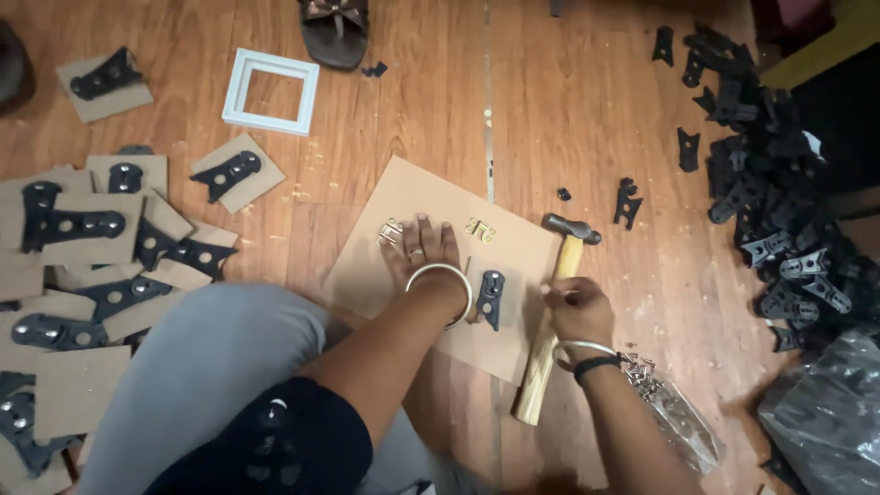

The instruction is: The person sits on the floor and attaches small metal hanger brackets to cardboard frame backings. They place a bracket on a backing board, position nails, and hammer the nails in with a claw hammer, setting finished boards aside and picking up the next backing from a pile.

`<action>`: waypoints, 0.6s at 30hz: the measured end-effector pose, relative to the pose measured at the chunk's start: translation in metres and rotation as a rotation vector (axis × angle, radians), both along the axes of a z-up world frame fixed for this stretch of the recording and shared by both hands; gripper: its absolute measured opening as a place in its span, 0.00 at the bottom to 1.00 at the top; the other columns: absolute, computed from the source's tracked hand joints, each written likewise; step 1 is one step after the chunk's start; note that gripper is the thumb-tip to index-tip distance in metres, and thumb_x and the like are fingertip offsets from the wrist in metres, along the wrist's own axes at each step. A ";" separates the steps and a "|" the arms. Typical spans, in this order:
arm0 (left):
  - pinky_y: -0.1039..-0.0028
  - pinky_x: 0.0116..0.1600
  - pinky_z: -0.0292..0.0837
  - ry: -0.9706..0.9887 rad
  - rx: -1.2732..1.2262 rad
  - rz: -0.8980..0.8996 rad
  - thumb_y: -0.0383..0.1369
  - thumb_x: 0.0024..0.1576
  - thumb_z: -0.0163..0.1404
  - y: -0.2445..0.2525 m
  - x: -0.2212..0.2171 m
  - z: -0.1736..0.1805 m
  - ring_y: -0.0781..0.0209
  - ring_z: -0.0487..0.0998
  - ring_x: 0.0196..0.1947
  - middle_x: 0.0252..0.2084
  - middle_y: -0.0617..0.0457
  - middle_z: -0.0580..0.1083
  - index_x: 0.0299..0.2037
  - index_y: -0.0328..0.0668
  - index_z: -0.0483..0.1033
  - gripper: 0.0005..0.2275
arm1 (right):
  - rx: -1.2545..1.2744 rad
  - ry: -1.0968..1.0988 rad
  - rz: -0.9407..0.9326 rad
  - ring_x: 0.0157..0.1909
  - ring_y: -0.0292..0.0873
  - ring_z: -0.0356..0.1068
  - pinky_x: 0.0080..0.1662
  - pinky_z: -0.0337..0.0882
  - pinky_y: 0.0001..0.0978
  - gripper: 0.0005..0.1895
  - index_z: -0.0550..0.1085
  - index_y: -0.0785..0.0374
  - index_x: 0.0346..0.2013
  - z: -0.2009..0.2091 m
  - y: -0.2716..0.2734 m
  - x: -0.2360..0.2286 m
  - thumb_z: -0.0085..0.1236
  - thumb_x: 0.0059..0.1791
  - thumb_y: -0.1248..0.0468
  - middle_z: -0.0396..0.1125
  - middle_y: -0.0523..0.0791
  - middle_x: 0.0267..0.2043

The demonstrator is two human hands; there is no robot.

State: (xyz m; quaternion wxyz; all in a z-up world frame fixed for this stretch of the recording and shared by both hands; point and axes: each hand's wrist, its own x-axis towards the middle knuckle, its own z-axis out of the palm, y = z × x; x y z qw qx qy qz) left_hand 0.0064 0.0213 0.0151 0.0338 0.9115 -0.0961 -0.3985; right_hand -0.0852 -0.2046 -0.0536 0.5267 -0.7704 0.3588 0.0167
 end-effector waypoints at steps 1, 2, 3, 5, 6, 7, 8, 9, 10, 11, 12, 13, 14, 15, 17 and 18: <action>0.31 0.70 0.20 0.013 -0.026 0.027 0.61 0.39 0.67 0.002 -0.002 0.003 0.35 0.21 0.78 0.79 0.37 0.22 0.78 0.47 0.24 0.67 | -0.384 0.086 0.117 0.31 0.44 0.71 0.33 0.72 0.36 0.18 0.76 0.68 0.45 0.011 0.000 -0.006 0.64 0.43 0.63 0.75 0.50 0.35; 0.32 0.71 0.19 0.025 -0.052 0.054 0.61 0.39 0.66 0.004 -0.003 0.005 0.38 0.19 0.78 0.79 0.39 0.20 0.77 0.49 0.23 0.67 | -0.767 0.171 0.234 0.33 0.48 0.71 0.36 0.73 0.38 0.31 0.71 0.71 0.48 0.021 0.000 -0.012 0.75 0.42 0.54 0.73 0.53 0.35; 0.32 0.71 0.19 0.013 -0.050 0.051 0.61 0.39 0.66 0.005 -0.004 0.002 0.38 0.19 0.78 0.79 0.39 0.20 0.77 0.49 0.23 0.67 | -0.767 0.161 0.227 0.33 0.48 0.71 0.36 0.73 0.38 0.31 0.71 0.71 0.48 0.015 -0.006 -0.017 0.75 0.42 0.54 0.73 0.53 0.35; 0.31 0.71 0.21 0.026 -0.142 0.102 0.61 0.38 0.65 0.006 -0.007 -0.006 0.39 0.16 0.78 0.79 0.40 0.17 0.77 0.51 0.21 0.67 | -0.555 0.434 0.376 0.35 0.46 0.74 0.41 0.75 0.39 0.29 0.76 0.69 0.42 0.002 -0.018 -0.031 0.76 0.41 0.50 0.75 0.51 0.35; 0.31 0.71 0.21 0.021 -0.140 0.096 0.61 0.38 0.65 0.006 -0.008 -0.007 0.39 0.16 0.78 0.79 0.40 0.17 0.77 0.51 0.21 0.67 | -0.553 0.430 0.370 0.35 0.46 0.74 0.41 0.75 0.39 0.29 0.76 0.69 0.42 0.006 -0.033 -0.036 0.76 0.41 0.50 0.75 0.51 0.35; 0.31 0.71 0.20 0.012 -0.124 0.081 0.62 0.38 0.65 0.007 -0.008 -0.008 0.39 0.15 0.77 0.78 0.41 0.17 0.76 0.50 0.19 0.68 | -0.330 0.274 0.339 0.35 0.44 0.74 0.40 0.75 0.37 0.24 0.77 0.69 0.44 0.008 -0.046 -0.039 0.70 0.43 0.54 0.76 0.49 0.36; 0.32 0.71 0.20 0.003 -0.107 0.067 0.62 0.38 0.65 0.008 -0.007 -0.010 0.40 0.14 0.77 0.78 0.41 0.16 0.76 0.50 0.18 0.68 | -0.108 0.115 0.305 0.35 0.41 0.75 0.39 0.75 0.35 0.20 0.78 0.69 0.46 0.011 -0.060 -0.043 0.64 0.45 0.59 0.77 0.47 0.36; 0.32 0.71 0.20 -0.007 -0.101 0.069 0.62 0.38 0.65 0.008 -0.007 -0.011 0.40 0.14 0.77 0.78 0.41 0.16 0.76 0.50 0.18 0.68 | -0.104 0.105 0.307 0.35 0.41 0.75 0.39 0.75 0.35 0.20 0.78 0.69 0.46 0.027 -0.056 -0.052 0.64 0.45 0.59 0.77 0.47 0.36; 0.30 0.71 0.20 -0.007 -0.111 0.063 0.63 0.38 0.64 0.008 -0.007 -0.013 0.40 0.14 0.77 0.78 0.42 0.16 0.76 0.51 0.18 0.68 | -0.087 0.121 0.268 0.31 0.43 0.75 0.35 0.76 0.37 0.20 0.74 0.69 0.49 0.042 -0.053 -0.062 0.62 0.45 0.62 0.76 0.49 0.34; 0.29 0.71 0.20 -0.004 -0.121 0.059 0.63 0.38 0.64 0.008 -0.008 -0.016 0.40 0.14 0.77 0.78 0.42 0.16 0.76 0.51 0.18 0.68 | -0.070 0.140 0.230 0.28 0.46 0.75 0.32 0.76 0.38 0.20 0.70 0.68 0.51 0.057 -0.050 -0.073 0.60 0.46 0.64 0.75 0.51 0.32; 0.29 0.71 0.20 -0.011 -0.116 0.062 0.63 0.38 0.64 0.008 -0.007 -0.014 0.40 0.14 0.77 0.78 0.42 0.16 0.76 0.51 0.18 0.68 | -0.065 0.133 0.233 0.28 0.46 0.75 0.32 0.76 0.38 0.20 0.70 0.68 0.51 0.052 -0.063 -0.091 0.60 0.46 0.64 0.75 0.51 0.32; 0.29 0.71 0.19 0.000 -0.112 0.053 0.64 0.38 0.63 0.008 -0.007 -0.014 0.39 0.14 0.77 0.78 0.42 0.16 0.76 0.51 0.17 0.69 | -0.013 0.126 0.281 0.27 0.45 0.73 0.32 0.75 0.39 0.19 0.72 0.65 0.51 0.045 -0.075 -0.108 0.59 0.46 0.64 0.74 0.52 0.30; 0.28 0.71 0.19 0.011 -0.108 0.045 0.65 0.37 0.63 0.008 -0.006 -0.013 0.38 0.14 0.77 0.78 0.42 0.15 0.76 0.51 0.17 0.69 | 0.038 0.118 0.328 0.27 0.44 0.72 0.32 0.74 0.39 0.19 0.73 0.63 0.52 0.037 -0.088 -0.126 0.59 0.47 0.65 0.72 0.52 0.28; 0.28 0.71 0.19 0.012 -0.096 0.044 0.65 0.37 0.63 0.010 -0.006 -0.013 0.38 0.14 0.77 0.78 0.42 0.15 0.76 0.51 0.17 0.69 | 0.051 0.118 0.328 0.27 0.44 0.72 0.32 0.74 0.39 0.19 0.73 0.63 0.52 0.032 -0.090 -0.134 0.59 0.47 0.65 0.72 0.52 0.28; 0.27 0.70 0.20 0.012 -0.102 0.014 0.66 0.37 0.63 0.008 -0.007 -0.012 0.36 0.13 0.77 0.77 0.40 0.14 0.75 0.50 0.16 0.70 | -0.390 0.079 0.645 0.33 0.40 0.78 0.38 0.76 0.34 0.16 0.79 0.61 0.42 0.026 -0.100 -0.152 0.65 0.45 0.56 0.79 0.47 0.30; 0.27 0.70 0.20 0.016 -0.099 0.008 0.66 0.37 0.63 0.007 -0.008 -0.014 0.36 0.13 0.77 0.77 0.40 0.14 0.75 0.50 0.16 0.70 | -0.385 0.082 0.639 0.33 0.40 0.78 0.38 0.76 0.34 0.16 0.79 0.61 0.42 0.041 -0.086 -0.148 0.65 0.45 0.56 0.79 0.47 0.30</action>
